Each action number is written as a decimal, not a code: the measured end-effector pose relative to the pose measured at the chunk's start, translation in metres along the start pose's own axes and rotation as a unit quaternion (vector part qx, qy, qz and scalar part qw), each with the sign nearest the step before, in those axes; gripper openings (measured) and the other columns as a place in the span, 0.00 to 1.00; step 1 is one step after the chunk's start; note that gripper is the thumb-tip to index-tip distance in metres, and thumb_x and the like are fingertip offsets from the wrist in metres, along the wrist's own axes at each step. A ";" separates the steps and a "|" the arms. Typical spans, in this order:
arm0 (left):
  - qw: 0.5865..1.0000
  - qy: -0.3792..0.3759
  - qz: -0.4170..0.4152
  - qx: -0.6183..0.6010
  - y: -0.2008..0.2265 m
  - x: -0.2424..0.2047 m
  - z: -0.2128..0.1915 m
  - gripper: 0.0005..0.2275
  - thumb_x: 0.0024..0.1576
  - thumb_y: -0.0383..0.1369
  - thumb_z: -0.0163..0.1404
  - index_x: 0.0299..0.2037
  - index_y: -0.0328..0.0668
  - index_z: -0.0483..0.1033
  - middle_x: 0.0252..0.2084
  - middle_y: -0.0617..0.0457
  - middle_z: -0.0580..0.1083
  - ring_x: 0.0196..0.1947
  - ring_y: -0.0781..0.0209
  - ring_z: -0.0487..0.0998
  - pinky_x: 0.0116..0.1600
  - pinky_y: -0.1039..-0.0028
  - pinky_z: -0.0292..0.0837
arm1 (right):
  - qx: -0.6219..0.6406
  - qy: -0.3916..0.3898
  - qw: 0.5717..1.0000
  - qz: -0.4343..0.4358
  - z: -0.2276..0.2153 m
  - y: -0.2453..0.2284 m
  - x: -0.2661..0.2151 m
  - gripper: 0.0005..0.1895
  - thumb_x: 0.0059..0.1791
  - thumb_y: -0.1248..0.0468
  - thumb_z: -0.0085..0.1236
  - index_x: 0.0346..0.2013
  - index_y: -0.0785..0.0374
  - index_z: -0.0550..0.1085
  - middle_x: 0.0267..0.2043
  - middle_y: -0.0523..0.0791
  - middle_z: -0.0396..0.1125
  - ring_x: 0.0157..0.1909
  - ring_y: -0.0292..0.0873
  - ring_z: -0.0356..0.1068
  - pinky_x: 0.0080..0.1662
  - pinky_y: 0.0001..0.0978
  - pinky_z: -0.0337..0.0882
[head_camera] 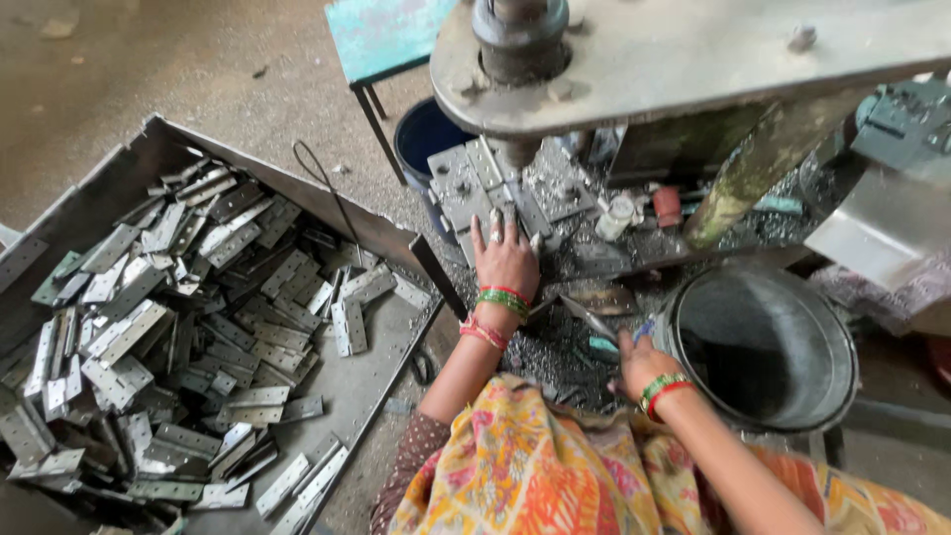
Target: The person repeatedly picks metal hinge pieces from a bin, places them under a drill press, and operates the machine to drill holes. After each cycle, the person removes the processed piece and returns it to the bin. The process is repeated continuously throughout the clip.
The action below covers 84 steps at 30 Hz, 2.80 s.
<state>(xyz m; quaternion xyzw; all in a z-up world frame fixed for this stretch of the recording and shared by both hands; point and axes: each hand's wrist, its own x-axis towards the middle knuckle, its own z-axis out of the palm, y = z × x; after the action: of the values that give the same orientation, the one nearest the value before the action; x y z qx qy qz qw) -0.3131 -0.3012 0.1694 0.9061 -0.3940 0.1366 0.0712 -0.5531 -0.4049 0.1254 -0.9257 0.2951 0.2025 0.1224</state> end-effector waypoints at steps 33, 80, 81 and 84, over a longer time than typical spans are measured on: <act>0.999 -0.040 0.011 -0.021 -0.029 0.051 0.012 0.14 0.59 0.36 0.41 0.42 0.45 0.83 0.68 0.44 0.66 0.69 0.50 0.64 0.74 0.42 0.30 | -0.040 0.021 0.999 -0.008 -0.030 -0.001 0.012 0.46 0.45 0.46 0.67 0.67 0.59 0.52 0.59 0.59 0.62 0.50 0.61 0.74 0.49 0.49 0.76; 0.999 0.033 0.020 -0.029 -0.015 -0.027 -0.007 0.29 0.58 0.49 0.45 0.58 0.28 0.72 0.70 0.39 0.62 0.71 0.44 0.60 0.73 0.48 0.44 | -0.046 0.232 0.971 -0.028 -0.066 -0.037 -0.027 0.24 0.42 0.51 0.68 0.44 0.56 0.67 0.36 0.49 0.69 0.34 0.53 0.76 0.33 0.43 0.77; 0.997 0.017 0.039 -0.058 -0.008 -0.025 -0.008 0.30 0.60 0.52 0.45 0.57 0.26 0.73 0.69 0.38 0.63 0.71 0.42 0.60 0.74 0.47 0.42 | -0.046 0.237 0.970 -0.032 -0.068 -0.038 -0.027 0.24 0.41 0.52 0.68 0.45 0.56 0.67 0.36 0.49 0.69 0.34 0.53 0.76 0.33 0.43 0.77; 0.998 0.009 0.032 -0.050 0.006 -0.014 -0.006 0.22 0.66 0.46 0.42 0.52 0.31 0.77 0.68 0.39 0.67 0.72 0.43 0.61 0.77 0.46 0.41 | -0.044 0.239 0.970 -0.033 -0.064 -0.035 -0.027 0.25 0.41 0.53 0.68 0.46 0.56 0.67 0.36 0.50 0.69 0.33 0.53 0.76 0.33 0.44 0.77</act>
<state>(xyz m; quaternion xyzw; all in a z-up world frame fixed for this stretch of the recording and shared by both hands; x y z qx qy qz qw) -0.3282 -0.2940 0.1709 0.8870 -0.4286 0.1274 0.1155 -0.5328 -0.3862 0.1980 -0.9610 0.2757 -0.0156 0.0139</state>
